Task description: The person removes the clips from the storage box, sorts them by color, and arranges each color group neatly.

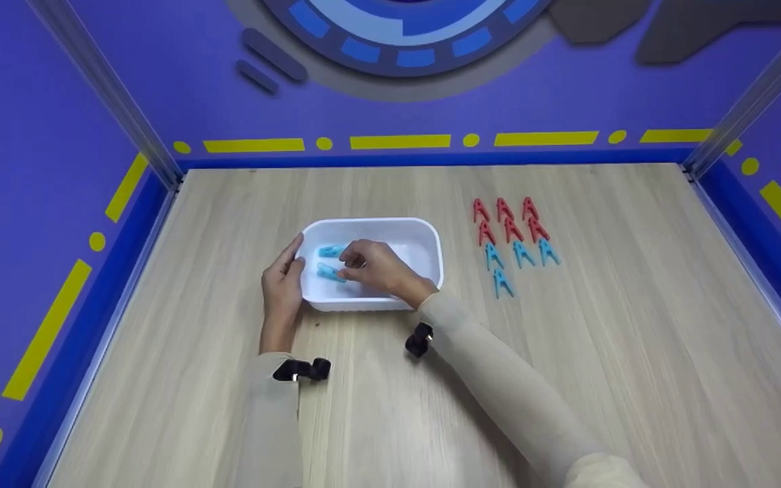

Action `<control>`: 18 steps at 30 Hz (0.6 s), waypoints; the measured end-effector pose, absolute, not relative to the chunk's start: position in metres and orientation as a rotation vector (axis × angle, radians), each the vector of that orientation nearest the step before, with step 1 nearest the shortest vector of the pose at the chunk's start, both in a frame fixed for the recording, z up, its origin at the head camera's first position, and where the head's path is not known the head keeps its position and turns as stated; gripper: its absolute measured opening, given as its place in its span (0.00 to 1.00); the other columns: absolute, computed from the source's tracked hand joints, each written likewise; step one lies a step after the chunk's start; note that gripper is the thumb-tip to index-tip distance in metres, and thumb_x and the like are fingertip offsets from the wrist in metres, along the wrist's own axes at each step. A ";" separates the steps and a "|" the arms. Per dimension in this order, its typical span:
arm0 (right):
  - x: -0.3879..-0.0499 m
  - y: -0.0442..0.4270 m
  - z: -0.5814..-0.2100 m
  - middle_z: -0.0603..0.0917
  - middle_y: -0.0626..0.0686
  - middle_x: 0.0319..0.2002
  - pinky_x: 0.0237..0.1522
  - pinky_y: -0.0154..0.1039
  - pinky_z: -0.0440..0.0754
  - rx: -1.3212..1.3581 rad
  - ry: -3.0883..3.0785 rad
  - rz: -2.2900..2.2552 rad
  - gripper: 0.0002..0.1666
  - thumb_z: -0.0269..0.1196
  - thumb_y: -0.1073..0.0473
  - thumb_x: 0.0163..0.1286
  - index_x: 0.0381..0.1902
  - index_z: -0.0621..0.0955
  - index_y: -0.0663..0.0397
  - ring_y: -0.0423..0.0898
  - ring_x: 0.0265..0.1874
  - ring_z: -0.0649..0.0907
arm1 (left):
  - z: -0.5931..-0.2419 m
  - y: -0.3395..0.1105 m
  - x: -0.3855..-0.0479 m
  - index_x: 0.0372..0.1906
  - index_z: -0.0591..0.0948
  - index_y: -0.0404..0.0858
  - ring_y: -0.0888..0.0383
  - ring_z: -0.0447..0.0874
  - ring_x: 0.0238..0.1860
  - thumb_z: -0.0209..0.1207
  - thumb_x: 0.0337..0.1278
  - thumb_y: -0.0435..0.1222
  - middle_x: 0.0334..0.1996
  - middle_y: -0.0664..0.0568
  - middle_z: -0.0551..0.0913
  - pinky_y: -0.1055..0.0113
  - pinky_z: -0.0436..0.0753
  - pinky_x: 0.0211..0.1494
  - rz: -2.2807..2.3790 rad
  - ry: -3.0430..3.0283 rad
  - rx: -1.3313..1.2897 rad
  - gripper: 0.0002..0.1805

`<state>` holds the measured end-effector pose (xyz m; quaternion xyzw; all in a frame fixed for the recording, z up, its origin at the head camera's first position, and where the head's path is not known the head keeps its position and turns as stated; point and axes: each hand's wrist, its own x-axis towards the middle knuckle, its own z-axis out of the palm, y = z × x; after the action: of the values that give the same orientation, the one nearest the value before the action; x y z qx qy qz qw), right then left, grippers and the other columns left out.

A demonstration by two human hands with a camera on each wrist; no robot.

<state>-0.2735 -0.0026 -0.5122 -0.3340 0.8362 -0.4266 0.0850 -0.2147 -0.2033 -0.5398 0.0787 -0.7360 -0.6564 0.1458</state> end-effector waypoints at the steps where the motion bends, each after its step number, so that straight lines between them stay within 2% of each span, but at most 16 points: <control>1: -0.273 -0.003 -0.513 0.88 0.59 0.41 0.49 0.38 0.85 -0.990 2.497 -1.262 0.15 0.74 0.63 0.70 0.48 0.86 0.69 0.51 0.43 0.87 | -0.539 -0.203 -0.215 0.75 0.76 0.36 0.53 0.65 0.79 0.50 0.80 0.28 0.75 0.47 0.73 0.62 0.64 0.80 -1.889 -2.119 0.228 0.24; 11: -0.272 -0.003 -0.513 0.88 0.56 0.42 0.49 0.39 0.85 -0.953 2.513 -1.133 0.13 0.73 0.61 0.71 0.48 0.87 0.65 0.48 0.42 0.86 | -0.541 -0.204 -0.214 0.75 0.75 0.37 0.53 0.65 0.79 0.50 0.80 0.28 0.75 0.47 0.73 0.64 0.64 0.80 -1.902 -2.110 0.221 0.24; 18: -0.271 -0.003 -0.515 0.89 0.57 0.41 0.49 0.40 0.86 -1.018 2.527 -1.114 0.10 0.74 0.65 0.70 0.46 0.88 0.65 0.49 0.42 0.87 | -0.542 -0.204 -0.214 0.75 0.76 0.35 0.53 0.66 0.78 0.50 0.80 0.28 0.75 0.46 0.74 0.64 0.65 0.80 -1.876 -2.099 0.193 0.24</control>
<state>-0.2715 -0.0028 -0.5148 -0.3443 0.8543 -0.3767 0.0991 -0.2140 -0.2040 -0.5416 0.0676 -0.7344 -0.6563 0.1591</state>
